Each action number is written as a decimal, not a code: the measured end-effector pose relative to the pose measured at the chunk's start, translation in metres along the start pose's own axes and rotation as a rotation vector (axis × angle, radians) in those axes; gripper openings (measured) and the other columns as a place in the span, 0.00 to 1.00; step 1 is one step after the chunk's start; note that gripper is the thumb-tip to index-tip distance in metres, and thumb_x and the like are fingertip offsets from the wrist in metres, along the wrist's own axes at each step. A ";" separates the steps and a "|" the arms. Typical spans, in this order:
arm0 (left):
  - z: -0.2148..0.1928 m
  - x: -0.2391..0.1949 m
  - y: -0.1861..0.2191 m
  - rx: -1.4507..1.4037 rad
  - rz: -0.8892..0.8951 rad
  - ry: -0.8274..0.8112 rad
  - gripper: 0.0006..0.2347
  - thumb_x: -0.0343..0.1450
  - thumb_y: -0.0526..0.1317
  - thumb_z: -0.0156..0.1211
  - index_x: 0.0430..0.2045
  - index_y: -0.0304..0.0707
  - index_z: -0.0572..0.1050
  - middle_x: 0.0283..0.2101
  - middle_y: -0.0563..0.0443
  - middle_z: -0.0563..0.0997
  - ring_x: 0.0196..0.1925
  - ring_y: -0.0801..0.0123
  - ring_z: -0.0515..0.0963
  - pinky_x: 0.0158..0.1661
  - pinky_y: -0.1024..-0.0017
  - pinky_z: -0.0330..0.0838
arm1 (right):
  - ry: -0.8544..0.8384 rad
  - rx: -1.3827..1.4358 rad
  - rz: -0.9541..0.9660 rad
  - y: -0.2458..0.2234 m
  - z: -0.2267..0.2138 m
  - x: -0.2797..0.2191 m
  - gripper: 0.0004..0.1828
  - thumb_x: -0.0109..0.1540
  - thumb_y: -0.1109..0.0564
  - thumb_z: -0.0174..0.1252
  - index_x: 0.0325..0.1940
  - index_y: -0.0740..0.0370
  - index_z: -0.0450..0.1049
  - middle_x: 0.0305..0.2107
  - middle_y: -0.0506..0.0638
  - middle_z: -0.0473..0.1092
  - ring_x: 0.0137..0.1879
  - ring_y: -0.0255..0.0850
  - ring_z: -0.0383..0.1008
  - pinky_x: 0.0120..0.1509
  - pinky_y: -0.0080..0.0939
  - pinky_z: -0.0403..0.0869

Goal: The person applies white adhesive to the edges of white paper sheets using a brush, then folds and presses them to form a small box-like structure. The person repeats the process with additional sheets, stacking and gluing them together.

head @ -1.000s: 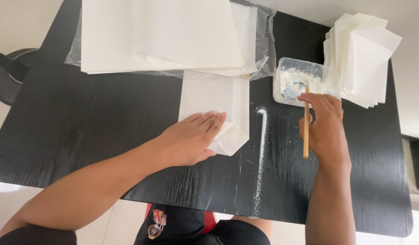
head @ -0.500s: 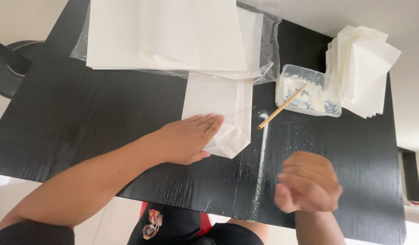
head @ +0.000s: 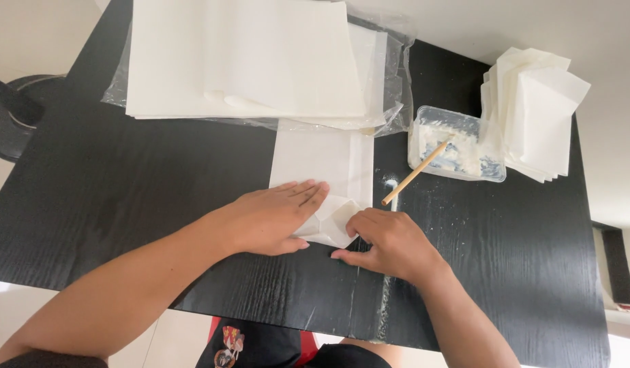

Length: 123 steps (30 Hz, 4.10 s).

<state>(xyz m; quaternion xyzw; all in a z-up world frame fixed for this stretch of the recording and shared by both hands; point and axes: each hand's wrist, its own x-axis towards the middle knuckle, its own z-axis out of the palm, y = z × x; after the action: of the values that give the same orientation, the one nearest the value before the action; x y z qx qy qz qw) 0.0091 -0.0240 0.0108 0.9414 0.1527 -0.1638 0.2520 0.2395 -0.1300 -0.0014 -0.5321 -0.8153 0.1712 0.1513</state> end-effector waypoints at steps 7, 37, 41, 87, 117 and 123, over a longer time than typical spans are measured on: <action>0.006 0.000 -0.001 0.044 0.011 0.047 0.37 0.74 0.47 0.53 0.72 0.22 0.42 0.73 0.30 0.55 0.76 0.50 0.53 0.72 0.56 0.46 | 0.050 -0.105 -0.059 0.008 0.018 -0.002 0.13 0.55 0.51 0.71 0.37 0.56 0.76 0.19 0.46 0.70 0.25 0.42 0.74 0.29 0.39 0.72; 0.020 0.030 -0.012 0.013 -0.097 0.288 0.30 0.76 0.48 0.49 0.71 0.30 0.52 0.51 0.41 0.74 0.53 0.56 0.76 0.51 0.60 0.69 | 0.099 0.002 0.305 0.002 0.027 0.010 0.26 0.59 0.43 0.67 0.55 0.59 0.73 0.44 0.51 0.70 0.61 0.50 0.72 0.61 0.46 0.76; 0.020 0.029 -0.009 -0.099 -0.101 0.319 0.17 0.75 0.43 0.51 0.56 0.34 0.70 0.39 0.47 0.78 0.43 0.60 0.80 0.44 0.64 0.72 | 0.083 0.079 0.340 0.001 0.024 0.011 0.22 0.58 0.46 0.69 0.50 0.59 0.75 0.40 0.53 0.74 0.53 0.54 0.78 0.55 0.51 0.79; 0.202 -0.065 0.100 0.499 -0.210 0.807 0.33 0.69 0.59 0.55 0.67 0.42 0.61 0.72 0.35 0.60 0.73 0.46 0.59 0.69 0.55 0.50 | -0.028 -0.176 0.611 -0.007 0.038 0.099 0.46 0.65 0.30 0.42 0.75 0.67 0.51 0.73 0.61 0.50 0.79 0.57 0.46 0.76 0.64 0.51; 0.200 -0.056 0.132 0.344 -0.269 0.845 0.28 0.68 0.55 0.62 0.64 0.53 0.67 0.68 0.20 0.62 0.69 0.28 0.61 0.66 0.48 0.55 | 0.223 -0.310 0.604 0.029 0.052 0.147 0.47 0.63 0.22 0.46 0.63 0.67 0.63 0.57 0.60 0.65 0.64 0.58 0.62 0.67 0.60 0.61; 0.192 -0.064 0.131 0.279 -0.221 0.911 0.22 0.70 0.52 0.63 0.57 0.49 0.71 0.66 0.22 0.65 0.69 0.34 0.64 0.66 0.51 0.57 | 0.255 -0.326 0.592 0.037 0.054 0.141 0.46 0.62 0.20 0.44 0.60 0.64 0.65 0.56 0.59 0.65 0.63 0.58 0.61 0.67 0.59 0.59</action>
<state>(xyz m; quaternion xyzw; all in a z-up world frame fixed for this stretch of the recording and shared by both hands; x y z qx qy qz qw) -0.0445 -0.2466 -0.0664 0.9203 0.3232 0.2199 0.0122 0.1912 0.0072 -0.0569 -0.7793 -0.6170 0.0076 0.1090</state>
